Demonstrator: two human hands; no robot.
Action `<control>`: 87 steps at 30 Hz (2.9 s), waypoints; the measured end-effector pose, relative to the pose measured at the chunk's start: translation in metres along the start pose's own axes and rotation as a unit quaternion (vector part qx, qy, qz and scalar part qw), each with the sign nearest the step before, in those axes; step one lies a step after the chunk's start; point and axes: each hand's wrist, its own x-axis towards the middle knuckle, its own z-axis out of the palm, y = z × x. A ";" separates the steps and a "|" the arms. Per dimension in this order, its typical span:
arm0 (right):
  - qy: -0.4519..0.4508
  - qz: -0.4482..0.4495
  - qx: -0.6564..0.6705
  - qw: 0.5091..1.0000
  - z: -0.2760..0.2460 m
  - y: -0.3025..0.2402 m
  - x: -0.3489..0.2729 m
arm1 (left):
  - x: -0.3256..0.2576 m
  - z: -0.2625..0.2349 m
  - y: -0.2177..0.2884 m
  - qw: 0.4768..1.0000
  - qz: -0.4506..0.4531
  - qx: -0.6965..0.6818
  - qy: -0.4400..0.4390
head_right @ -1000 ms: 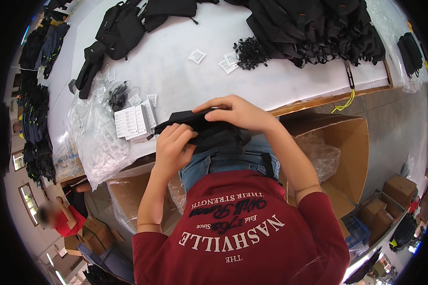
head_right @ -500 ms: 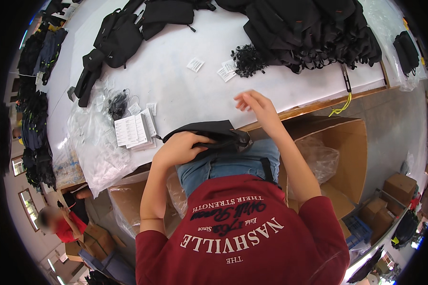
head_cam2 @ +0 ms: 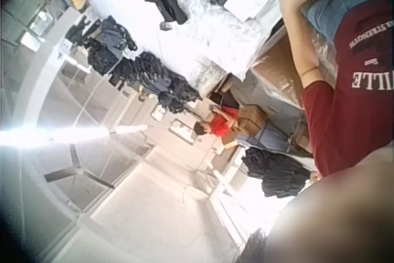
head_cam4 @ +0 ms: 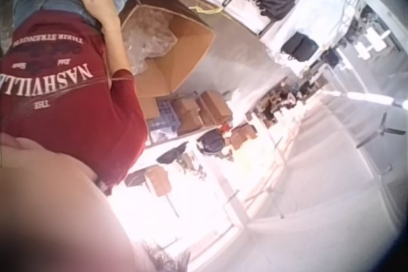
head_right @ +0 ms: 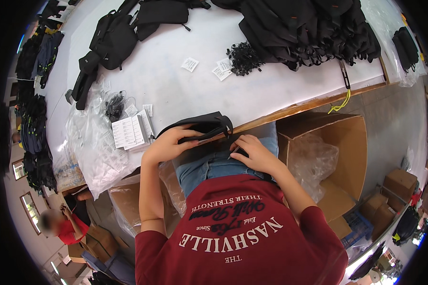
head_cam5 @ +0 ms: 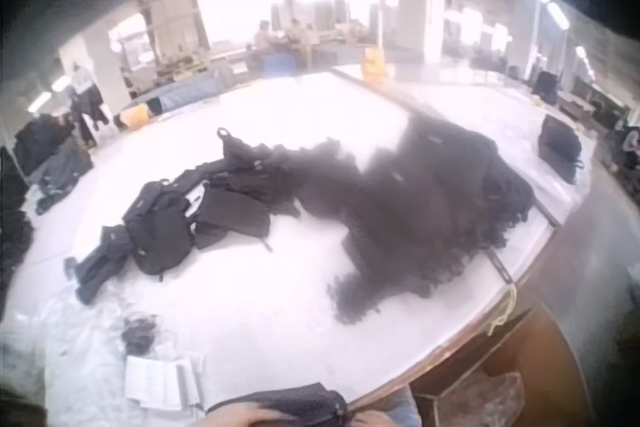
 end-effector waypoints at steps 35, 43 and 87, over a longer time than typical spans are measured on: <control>0.168 0.223 0.785 0.554 -0.030 -0.018 0.088 | -0.005 0.002 0.009 0.971 -0.165 0.130 0.117; 0.154 0.126 0.823 0.531 -0.035 -0.030 0.075 | -0.005 -0.005 0.011 0.971 -0.177 0.123 0.105; 0.101 -0.192 -0.222 0.951 -0.038 -0.066 0.107 | -0.028 -0.058 -0.101 0.828 -0.240 0.338 0.378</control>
